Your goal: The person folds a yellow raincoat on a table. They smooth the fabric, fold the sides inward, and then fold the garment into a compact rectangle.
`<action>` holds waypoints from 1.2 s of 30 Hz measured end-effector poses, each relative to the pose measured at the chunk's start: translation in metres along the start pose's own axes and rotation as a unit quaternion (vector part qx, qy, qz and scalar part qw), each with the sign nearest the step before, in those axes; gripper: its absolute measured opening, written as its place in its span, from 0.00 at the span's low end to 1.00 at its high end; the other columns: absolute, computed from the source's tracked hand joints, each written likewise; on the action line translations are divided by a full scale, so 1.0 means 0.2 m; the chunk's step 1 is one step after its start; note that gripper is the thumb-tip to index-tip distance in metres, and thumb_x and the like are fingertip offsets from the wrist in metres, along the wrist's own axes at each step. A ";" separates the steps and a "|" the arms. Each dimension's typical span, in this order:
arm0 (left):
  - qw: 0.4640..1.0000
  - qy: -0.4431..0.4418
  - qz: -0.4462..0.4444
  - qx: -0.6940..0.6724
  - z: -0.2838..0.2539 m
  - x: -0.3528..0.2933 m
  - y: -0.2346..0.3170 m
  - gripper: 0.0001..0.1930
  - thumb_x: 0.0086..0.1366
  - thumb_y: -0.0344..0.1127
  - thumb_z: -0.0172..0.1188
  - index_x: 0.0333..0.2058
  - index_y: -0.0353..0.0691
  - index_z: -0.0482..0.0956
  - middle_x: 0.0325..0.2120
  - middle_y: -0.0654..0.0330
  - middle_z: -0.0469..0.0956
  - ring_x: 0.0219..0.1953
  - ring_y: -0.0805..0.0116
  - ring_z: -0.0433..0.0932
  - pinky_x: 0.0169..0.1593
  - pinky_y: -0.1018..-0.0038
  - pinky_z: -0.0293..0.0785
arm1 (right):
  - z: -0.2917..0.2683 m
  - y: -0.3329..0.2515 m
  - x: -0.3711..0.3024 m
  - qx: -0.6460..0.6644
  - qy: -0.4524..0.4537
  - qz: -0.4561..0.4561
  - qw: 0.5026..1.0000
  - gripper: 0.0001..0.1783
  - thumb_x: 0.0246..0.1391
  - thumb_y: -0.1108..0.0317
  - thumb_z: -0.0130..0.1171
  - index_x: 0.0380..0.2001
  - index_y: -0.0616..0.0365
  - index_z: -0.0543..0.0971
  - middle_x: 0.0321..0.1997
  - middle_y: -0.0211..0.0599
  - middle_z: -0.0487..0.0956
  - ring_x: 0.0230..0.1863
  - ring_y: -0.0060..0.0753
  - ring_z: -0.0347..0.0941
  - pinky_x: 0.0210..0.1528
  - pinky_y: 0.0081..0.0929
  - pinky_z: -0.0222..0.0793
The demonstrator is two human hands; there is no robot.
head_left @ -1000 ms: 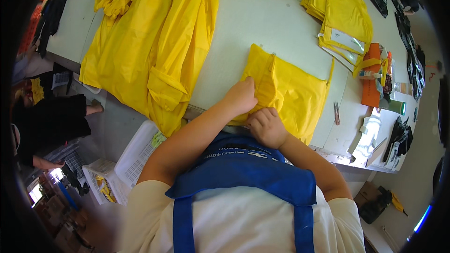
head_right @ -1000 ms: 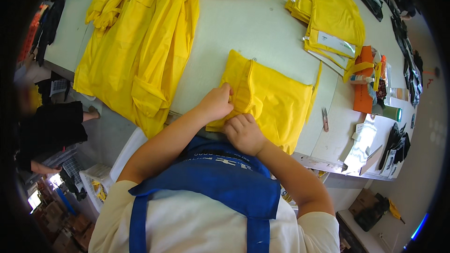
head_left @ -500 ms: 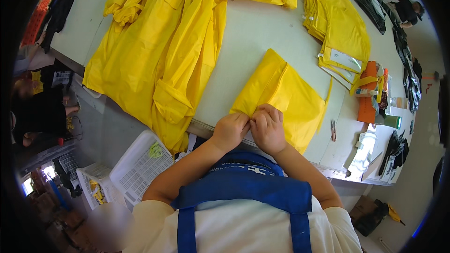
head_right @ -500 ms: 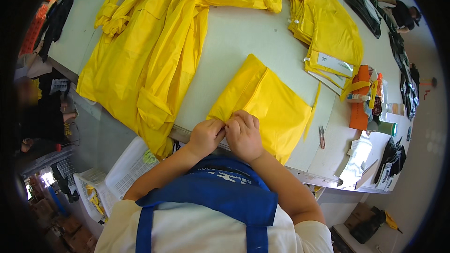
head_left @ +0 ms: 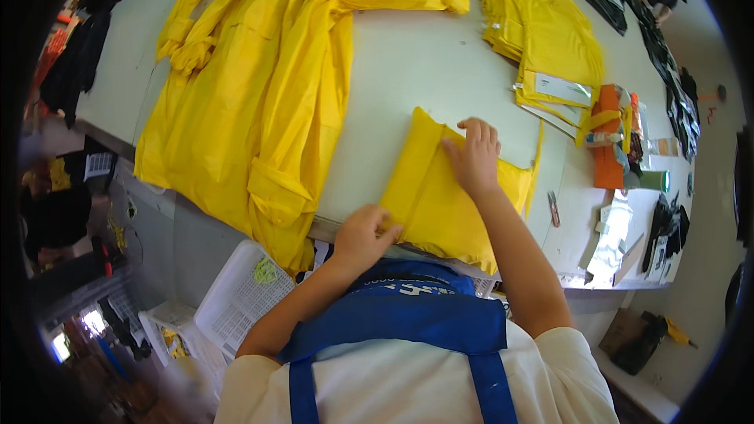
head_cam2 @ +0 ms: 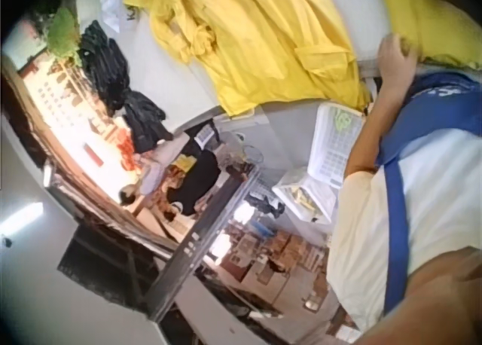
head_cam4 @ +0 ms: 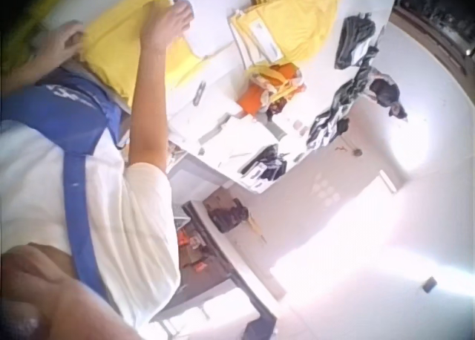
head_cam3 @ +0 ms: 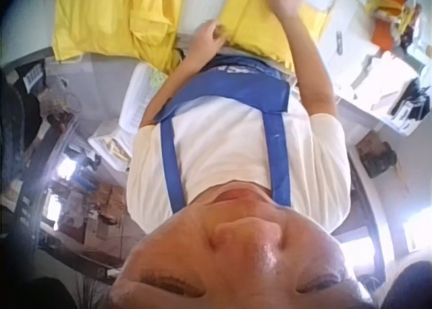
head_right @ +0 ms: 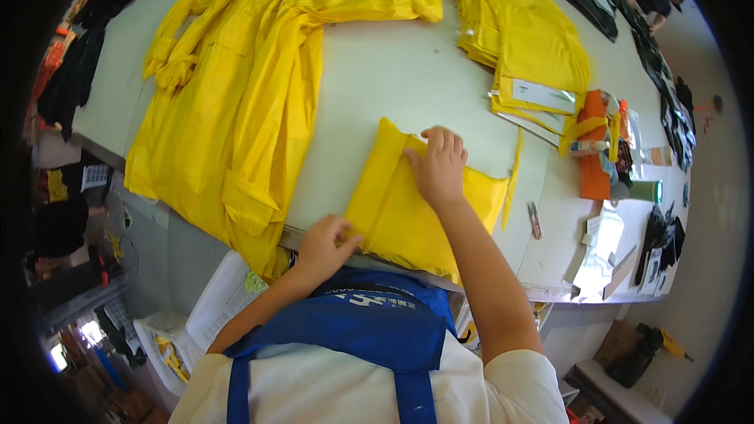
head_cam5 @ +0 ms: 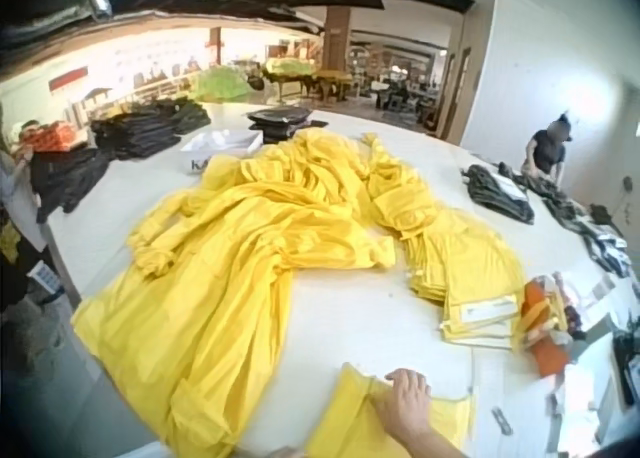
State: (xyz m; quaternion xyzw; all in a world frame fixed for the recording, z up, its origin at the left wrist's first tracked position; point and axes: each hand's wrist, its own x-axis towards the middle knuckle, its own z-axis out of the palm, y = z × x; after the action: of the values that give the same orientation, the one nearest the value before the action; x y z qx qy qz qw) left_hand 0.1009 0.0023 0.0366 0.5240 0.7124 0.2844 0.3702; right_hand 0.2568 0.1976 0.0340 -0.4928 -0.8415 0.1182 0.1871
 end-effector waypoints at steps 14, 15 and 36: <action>0.814 -0.454 0.205 -0.298 0.13 0.22 0.78 0.42 0.59 0.43 0.62 0.67 0.45 0.48 0.68 0.52 0.42 0.70 0.57 0.44 0.63 0.59 0.59 | -1.03 -0.24 -0.81 0.247 0.080 0.329 0.908 0.49 0.44 0.53 0.69 0.61 0.68 0.56 0.57 0.64 0.67 0.59 0.56 0.65 0.60 0.39 0.61; 0.775 -0.504 0.284 -0.253 0.15 0.20 0.87 0.42 0.60 0.46 0.61 0.68 0.46 0.47 0.69 0.51 0.39 0.70 0.56 0.43 0.64 0.59 0.55 | -1.11 -0.26 -0.91 0.200 0.130 0.368 0.899 0.46 0.43 0.57 0.69 0.60 0.68 0.59 0.53 0.60 0.71 0.56 0.52 0.69 0.57 0.37 0.64; 0.934 -0.342 0.100 0.031 0.62 -0.10 0.50 0.32 0.58 0.33 0.60 0.62 0.41 0.60 0.63 0.48 0.55 0.61 0.51 0.62 0.59 0.63 0.64 | -1.14 1.15 -3.12 0.238 0.471 0.619 0.582 0.22 0.54 0.58 0.61 0.50 0.54 0.74 0.41 0.28 0.77 0.36 0.18 0.71 0.32 0.16 0.64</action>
State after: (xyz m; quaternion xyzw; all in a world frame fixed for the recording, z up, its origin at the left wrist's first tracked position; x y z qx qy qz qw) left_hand 0.2598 0.0153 0.0513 0.6692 0.4949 0.1010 0.5450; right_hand 0.8135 -0.2311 0.0282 -0.8188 -0.0690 0.1526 0.5491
